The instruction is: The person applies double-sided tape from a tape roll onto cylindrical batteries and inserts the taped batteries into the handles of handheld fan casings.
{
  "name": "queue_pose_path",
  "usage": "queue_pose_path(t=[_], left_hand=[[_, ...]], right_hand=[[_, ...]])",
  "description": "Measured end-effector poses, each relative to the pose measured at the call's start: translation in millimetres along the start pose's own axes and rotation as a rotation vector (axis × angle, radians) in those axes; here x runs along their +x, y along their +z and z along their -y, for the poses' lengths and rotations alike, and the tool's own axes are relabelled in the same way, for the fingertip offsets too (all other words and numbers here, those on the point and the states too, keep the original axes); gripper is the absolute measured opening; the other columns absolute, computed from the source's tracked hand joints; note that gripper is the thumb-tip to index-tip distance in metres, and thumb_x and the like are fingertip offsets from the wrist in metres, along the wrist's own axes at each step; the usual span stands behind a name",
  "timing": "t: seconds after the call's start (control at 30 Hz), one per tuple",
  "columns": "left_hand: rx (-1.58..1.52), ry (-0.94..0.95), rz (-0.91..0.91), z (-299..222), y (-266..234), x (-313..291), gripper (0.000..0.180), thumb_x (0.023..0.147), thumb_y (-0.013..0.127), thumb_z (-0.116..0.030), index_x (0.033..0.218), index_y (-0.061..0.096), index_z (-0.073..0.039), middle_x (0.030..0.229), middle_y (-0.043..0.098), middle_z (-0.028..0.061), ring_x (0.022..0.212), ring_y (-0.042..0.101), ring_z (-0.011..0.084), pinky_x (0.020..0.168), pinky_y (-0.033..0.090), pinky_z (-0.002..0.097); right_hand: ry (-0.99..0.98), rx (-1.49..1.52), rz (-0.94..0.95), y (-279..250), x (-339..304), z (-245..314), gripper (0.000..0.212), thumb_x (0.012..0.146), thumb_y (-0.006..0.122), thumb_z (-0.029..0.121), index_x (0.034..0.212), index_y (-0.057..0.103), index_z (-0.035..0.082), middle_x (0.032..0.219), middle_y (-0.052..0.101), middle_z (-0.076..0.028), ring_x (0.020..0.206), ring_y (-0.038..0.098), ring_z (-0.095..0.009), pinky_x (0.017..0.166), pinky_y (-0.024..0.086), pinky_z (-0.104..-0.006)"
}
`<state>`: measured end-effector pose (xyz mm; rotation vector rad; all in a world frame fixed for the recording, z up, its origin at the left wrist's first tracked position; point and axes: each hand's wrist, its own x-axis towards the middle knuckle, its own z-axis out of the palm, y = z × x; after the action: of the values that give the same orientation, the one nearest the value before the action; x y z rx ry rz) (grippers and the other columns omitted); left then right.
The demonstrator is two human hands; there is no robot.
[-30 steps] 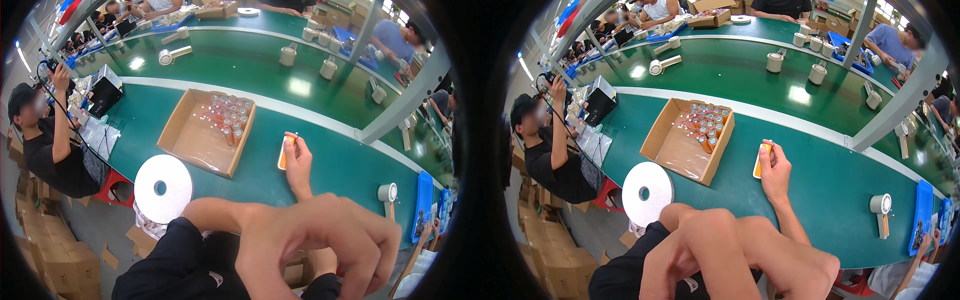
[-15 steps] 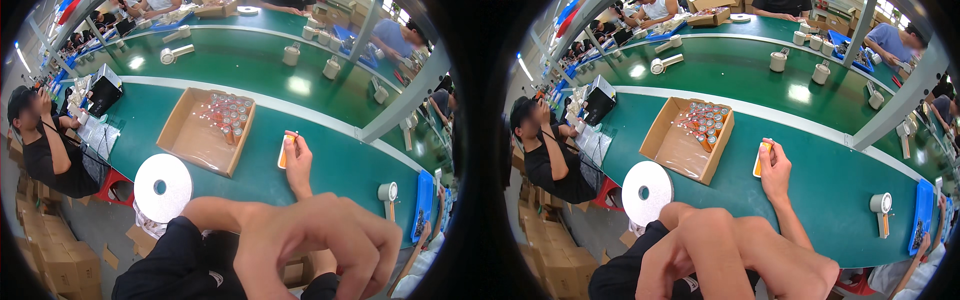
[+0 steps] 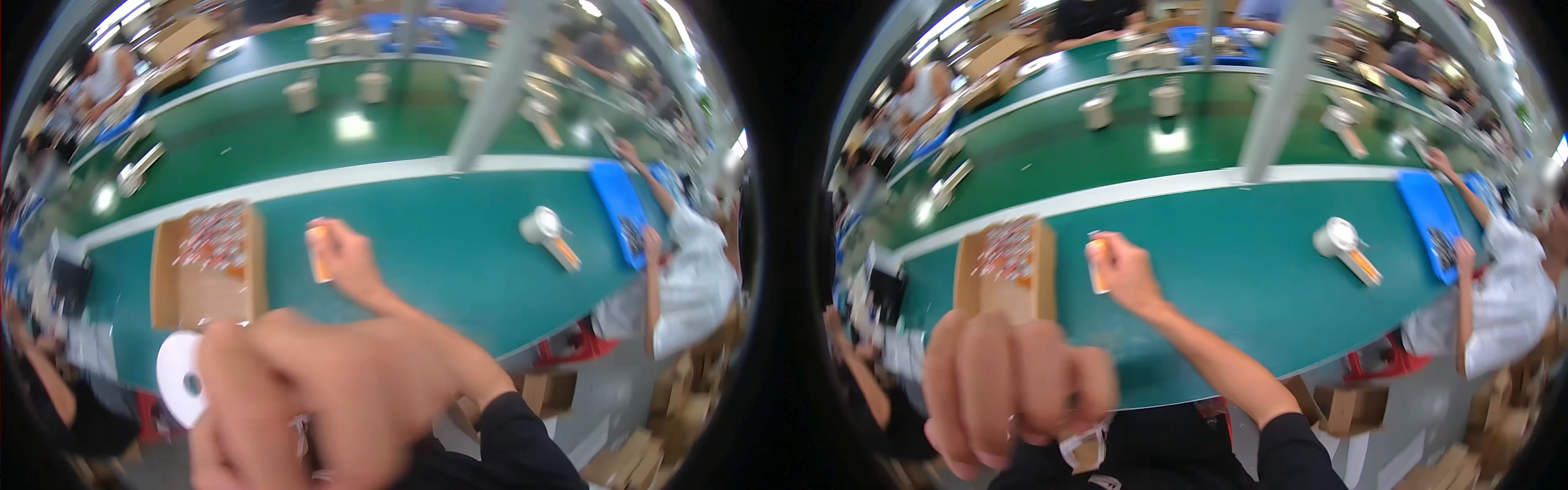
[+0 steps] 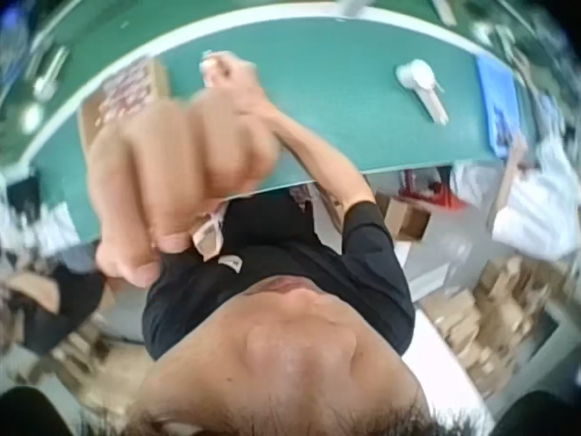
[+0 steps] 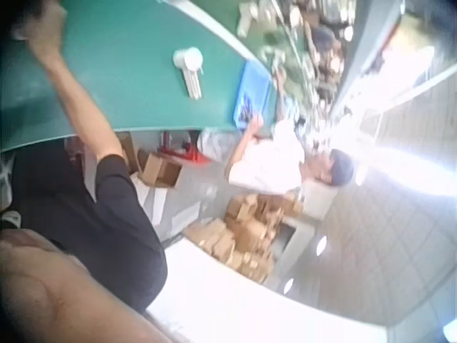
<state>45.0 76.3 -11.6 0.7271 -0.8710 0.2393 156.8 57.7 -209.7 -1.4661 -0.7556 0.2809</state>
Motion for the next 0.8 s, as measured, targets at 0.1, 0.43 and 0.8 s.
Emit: queue_pose_path(t=[0.1,0.43,0.8], left_hand=[[-0.039,-0.045,-0.006,6,-12,5,0.014,0.077,0.073,-0.010,0.071,0.061,-0.009,0.085,0.059,0.0026,0.083,0.048,0.0204,0.074,0.042,0.0403],[0.569,-0.029,-0.583,-4,-101,53,0.019,0.098,0.054,-0.023,0.092,0.057,-0.006,0.082,0.052,0.0035,0.078,0.049,0.0149,0.076,0.042,0.0308],[1.878,-0.497,-1.001,-177,-287,-22,0.033,0.100,0.052,-0.031,0.091,0.067,-0.004,0.072,0.065,0.0043,0.063,0.056,0.0099,0.060,0.043,0.0263]], right_hand=[[0.052,-0.011,-0.030,-16,2,-10,0.033,0.098,0.060,0.026,0.113,0.062,-0.003,0.067,0.058,-0.008,0.057,0.050,-0.010,0.053,0.044,-0.0313],[0.114,0.041,0.008,-27,1,-7,0.034,0.099,0.058,0.027,0.115,0.060,-0.003,0.071,0.060,-0.005,0.063,0.053,-0.009,0.058,0.044,-0.0296],[0.036,0.061,-0.028,-16,1,-8,0.034,0.097,0.061,0.028,0.113,0.062,-0.002,0.071,0.061,-0.011,0.060,0.057,-0.014,0.057,0.047,-0.0320]])
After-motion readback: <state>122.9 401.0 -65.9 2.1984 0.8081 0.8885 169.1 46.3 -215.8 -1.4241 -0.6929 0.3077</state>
